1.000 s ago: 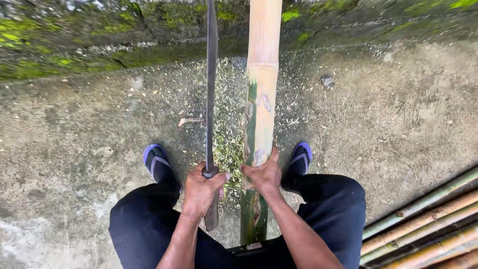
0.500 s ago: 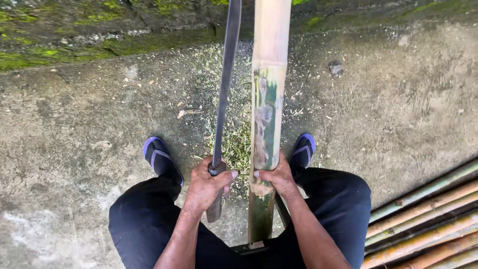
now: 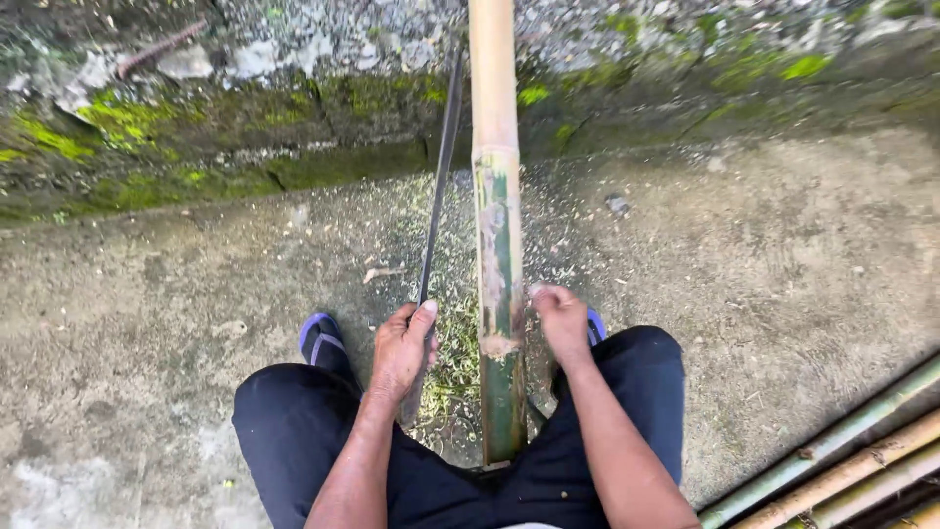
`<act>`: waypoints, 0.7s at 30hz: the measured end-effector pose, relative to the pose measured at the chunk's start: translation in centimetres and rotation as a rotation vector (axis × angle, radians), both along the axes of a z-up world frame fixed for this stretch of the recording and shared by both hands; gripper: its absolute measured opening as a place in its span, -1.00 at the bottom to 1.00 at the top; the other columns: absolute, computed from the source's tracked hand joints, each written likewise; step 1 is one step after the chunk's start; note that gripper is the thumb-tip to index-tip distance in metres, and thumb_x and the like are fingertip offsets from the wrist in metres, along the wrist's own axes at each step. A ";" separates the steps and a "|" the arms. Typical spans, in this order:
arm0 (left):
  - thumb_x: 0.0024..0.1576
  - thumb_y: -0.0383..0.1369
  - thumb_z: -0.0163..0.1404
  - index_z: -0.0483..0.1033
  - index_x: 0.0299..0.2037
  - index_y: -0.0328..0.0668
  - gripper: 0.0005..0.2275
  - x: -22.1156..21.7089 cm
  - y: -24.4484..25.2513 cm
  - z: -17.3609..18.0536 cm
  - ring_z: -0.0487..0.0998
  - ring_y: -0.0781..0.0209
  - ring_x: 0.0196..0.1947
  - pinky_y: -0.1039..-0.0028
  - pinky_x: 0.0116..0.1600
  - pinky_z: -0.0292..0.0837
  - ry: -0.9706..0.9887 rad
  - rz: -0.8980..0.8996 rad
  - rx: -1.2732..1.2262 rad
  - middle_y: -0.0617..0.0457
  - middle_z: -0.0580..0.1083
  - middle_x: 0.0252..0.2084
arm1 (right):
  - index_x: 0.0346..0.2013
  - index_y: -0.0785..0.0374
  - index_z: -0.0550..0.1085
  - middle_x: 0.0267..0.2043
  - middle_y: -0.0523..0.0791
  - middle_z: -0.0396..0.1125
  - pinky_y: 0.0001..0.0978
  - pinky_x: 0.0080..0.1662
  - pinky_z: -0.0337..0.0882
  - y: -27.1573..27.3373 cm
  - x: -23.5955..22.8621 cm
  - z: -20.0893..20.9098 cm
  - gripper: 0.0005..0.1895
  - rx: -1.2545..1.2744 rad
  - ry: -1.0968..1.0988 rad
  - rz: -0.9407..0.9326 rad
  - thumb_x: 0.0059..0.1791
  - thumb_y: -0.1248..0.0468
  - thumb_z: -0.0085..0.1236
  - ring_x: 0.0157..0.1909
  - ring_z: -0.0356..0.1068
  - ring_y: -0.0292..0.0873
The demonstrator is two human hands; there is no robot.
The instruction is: Scraping the outer green layer off a bamboo pole using a large knife.
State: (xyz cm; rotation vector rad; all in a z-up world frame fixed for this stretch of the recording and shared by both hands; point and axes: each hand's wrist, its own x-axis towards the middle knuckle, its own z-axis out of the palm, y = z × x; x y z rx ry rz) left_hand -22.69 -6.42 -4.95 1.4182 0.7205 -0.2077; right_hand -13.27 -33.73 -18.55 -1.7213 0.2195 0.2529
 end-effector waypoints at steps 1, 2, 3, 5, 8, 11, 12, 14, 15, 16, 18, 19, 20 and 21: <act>0.17 -0.09 0.06 0.53 -0.20 -0.30 -0.65 -0.4 -0.2 0.5 0.42 0.35 -0.68 0.47 -0.55 0.38 -0.023 -0.003 0.000 0.11 0.42 -0.60 | 0.09 0.38 0.30 -0.18 -0.10 0.38 -0.36 -0.17 0.42 -0.7 -0.2 2.6 -0.47 0.000 -0.023 -0.003 -0.01 0.18 0.34 -0.21 0.36 -0.23; 0.15 -0.11 0.06 0.54 -0.15 -0.30 -0.66 -0.7 -0.3 1.0 0.44 0.34 -0.65 0.44 -0.51 0.40 -0.071 -0.045 0.092 0.08 0.45 -0.58 | -0.17 0.39 0.41 -0.38 -0.13 0.34 -0.40 -0.34 0.28 -1.4 -0.4 5.3 -0.66 -0.015 -0.043 -0.085 0.04 0.16 0.28 -0.41 0.23 -0.29; 0.14 -0.12 0.07 0.56 -0.11 -0.29 -0.66 -1.1 -0.3 1.5 0.46 0.33 -0.62 0.42 -0.47 0.42 -0.118 -0.079 0.187 0.05 0.48 -0.56 | -0.43 0.40 0.52 -0.57 -0.17 0.30 -0.43 -0.51 0.13 -1.9 -0.6 7.9 -0.63 -0.027 -0.062 -0.162 0.09 0.13 0.22 -0.61 0.11 -0.35; 0.13 -0.14 0.04 0.58 -0.08 -0.26 -0.66 -0.9 -0.4 2.5 0.50 0.28 -0.58 0.36 -0.39 0.45 -0.182 -0.133 0.291 0.00 0.52 -0.54 | -0.21 0.36 0.42 -0.31 -0.09 0.23 -0.37 -0.28 0.13 -4.2 -0.3 10.7 -0.76 -0.241 -0.289 -0.013 0.11 0.20 0.18 -0.34 0.10 -0.26; 0.13 -0.13 -0.04 0.61 -0.05 -0.23 -0.63 -0.5 -1.1 5.2 0.56 0.14 -0.47 0.23 -0.23 0.49 -0.228 -0.234 0.471 -0.10 0.56 -0.47 | 0.19 0.29 0.28 0.18 0.06 0.11 -0.16 0.18 0.13 -4.6 -1.0 19.9 -0.51 -0.663 -0.572 0.195 0.03 0.24 0.21 0.20 0.06 -0.03; 0.21 -0.05 -0.11 0.63 -0.08 -0.24 -0.59 0.0 -1.4 8.4 0.60 -0.03 -0.33 0.13 -0.07 0.49 -0.166 -0.346 0.621 -0.22 0.59 -0.36 | 0.36 0.26 0.27 0.41 0.14 0.10 0.02 0.41 0.12 -3.8 -1.6 27.3 -0.26 -0.944 -0.829 0.302 -0.08 0.22 0.31 0.48 0.03 0.16; 0.26 0.00 -0.14 0.62 -0.10 -0.24 -0.56 0.2 -1.4 9.3 0.62 -0.10 -0.25 0.09 0.01 0.48 -0.105 -0.414 0.685 -0.27 0.60 -0.30 | 0.33 0.26 0.29 0.41 0.14 0.12 0.06 0.41 0.10 -3.5 -1.6 29.1 -0.26 -1.022 -1.014 0.349 -0.10 0.22 0.34 0.51 0.02 0.20; 0.25 0.02 -0.14 0.61 -0.07 -0.21 -0.55 -0.1 -0.8 10.1 0.61 -0.13 -0.17 0.07 0.06 0.46 -0.089 -0.482 0.726 -0.26 0.59 -0.22 | 0.34 0.21 0.30 0.41 0.11 0.13 0.05 0.43 0.07 -3.0 -0.9 31.3 -0.23 -1.075 -1.062 0.425 -0.13 0.20 0.37 0.52 0.02 0.19; 0.24 0.05 -0.13 0.60 -0.05 -0.17 -0.55 -0.4 -0.4 10.3 0.60 -0.17 -0.09 0.06 0.11 0.43 -0.068 -0.563 0.770 -0.26 0.59 -0.14 | 0.35 0.17 0.30 0.41 0.09 0.13 0.05 0.46 0.05 -2.7 -0.7 32.2 -0.19 -1.124 -1.098 0.495 -0.16 0.17 0.39 0.53 0.01 0.19; 0.24 0.05 -0.13 0.60 -0.05 -0.17 -0.55 -1.0 -0.1 11.1 0.60 -0.17 -0.09 0.06 0.11 0.43 -0.065 -0.563 0.764 -0.26 0.59 -0.14 | 0.35 0.17 0.30 0.41 0.09 0.13 0.05 0.46 0.05 -2.8 -0.4 32.3 -0.19 -1.126 -1.095 0.502 -0.16 0.17 0.39 0.53 0.01 0.19; 0.18 0.07 -0.07 0.61 -0.01 -0.09 -0.55 -2.1 1.1 12.8 0.54 -0.21 0.03 0.05 0.17 0.40 -0.044 -0.725 0.882 -0.21 0.55 -0.02 | 0.29 0.22 0.38 0.34 0.11 0.20 0.05 0.39 -0.01 -2.7 0.3 32.3 -0.10 -1.310 -1.125 0.542 -0.32 0.09 0.45 0.45 0.03 0.19; 0.18 0.07 -0.07 0.61 -0.01 -0.09 -0.55 -2.5 1.8 12.4 0.54 -0.21 0.03 0.05 0.17 0.40 -0.031 -0.729 0.875 -0.21 0.55 -0.02 | 0.29 0.22 0.38 0.34 0.11 0.20 0.05 0.39 -0.01 -3.2 0.5 31.0 -0.10 -1.304 -1.115 0.553 -0.32 0.09 0.45 0.45 0.03 0.19; 0.17 0.08 -0.08 0.62 -0.02 -0.07 -0.55 -2.8 2.7 12.0 0.54 -0.21 0.04 0.06 0.18 0.41 -0.014 -0.819 0.909 -0.20 0.56 -0.03 | 0.16 0.15 0.46 0.23 0.00 0.28 0.07 0.40 -0.01 -3.7 0.7 29.6 -0.26 -1.288 -1.035 0.599 -0.28 0.04 0.43 0.41 0.10 0.09; 0.17 0.08 -0.08 0.63 -0.03 -0.06 -0.55 -2.9 3.4 11.6 0.54 -0.20 0.04 0.08 0.18 0.42 0.001 -0.912 0.938 -0.19 0.57 -0.04 | 0.03 0.07 0.53 0.12 -0.11 0.37 0.08 0.40 -0.01 -4.2 1.0 28.2 -0.41 -1.272 -0.952 0.643 -0.24 -0.01 0.41 0.37 0.18 -0.01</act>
